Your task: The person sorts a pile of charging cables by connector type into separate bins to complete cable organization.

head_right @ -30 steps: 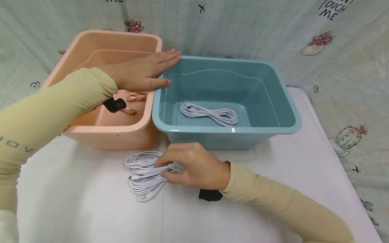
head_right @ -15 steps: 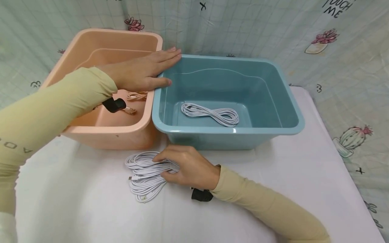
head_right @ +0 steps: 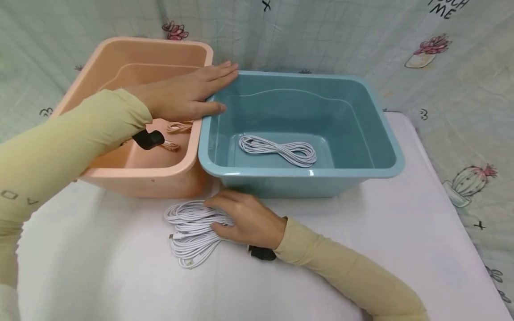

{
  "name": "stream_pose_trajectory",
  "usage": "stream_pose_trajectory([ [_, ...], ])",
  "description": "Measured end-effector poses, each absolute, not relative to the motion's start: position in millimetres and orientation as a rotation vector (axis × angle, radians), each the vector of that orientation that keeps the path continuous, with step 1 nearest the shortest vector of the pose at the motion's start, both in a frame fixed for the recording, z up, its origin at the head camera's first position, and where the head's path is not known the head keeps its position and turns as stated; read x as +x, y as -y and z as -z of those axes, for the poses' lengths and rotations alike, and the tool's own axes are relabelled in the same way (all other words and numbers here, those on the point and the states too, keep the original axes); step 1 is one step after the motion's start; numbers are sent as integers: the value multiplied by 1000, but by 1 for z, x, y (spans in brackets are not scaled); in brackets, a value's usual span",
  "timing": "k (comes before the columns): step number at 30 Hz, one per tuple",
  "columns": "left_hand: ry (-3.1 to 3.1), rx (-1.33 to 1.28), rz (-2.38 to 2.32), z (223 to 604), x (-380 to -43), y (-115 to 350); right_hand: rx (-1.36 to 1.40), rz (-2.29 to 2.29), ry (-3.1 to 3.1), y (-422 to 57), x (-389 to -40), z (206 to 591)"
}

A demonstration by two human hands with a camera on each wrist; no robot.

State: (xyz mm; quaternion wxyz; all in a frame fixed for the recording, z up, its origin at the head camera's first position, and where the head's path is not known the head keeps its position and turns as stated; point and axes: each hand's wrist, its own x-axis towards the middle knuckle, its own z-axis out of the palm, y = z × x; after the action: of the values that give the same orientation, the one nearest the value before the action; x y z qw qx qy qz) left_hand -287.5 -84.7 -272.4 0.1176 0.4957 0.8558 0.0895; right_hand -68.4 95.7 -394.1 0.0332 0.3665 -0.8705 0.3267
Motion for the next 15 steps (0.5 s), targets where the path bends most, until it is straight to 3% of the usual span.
stream_pose_trajectory([
  [15,-2504,1456,-291,275,-289,85,1021,-921,2766,-91,-68,398],
])
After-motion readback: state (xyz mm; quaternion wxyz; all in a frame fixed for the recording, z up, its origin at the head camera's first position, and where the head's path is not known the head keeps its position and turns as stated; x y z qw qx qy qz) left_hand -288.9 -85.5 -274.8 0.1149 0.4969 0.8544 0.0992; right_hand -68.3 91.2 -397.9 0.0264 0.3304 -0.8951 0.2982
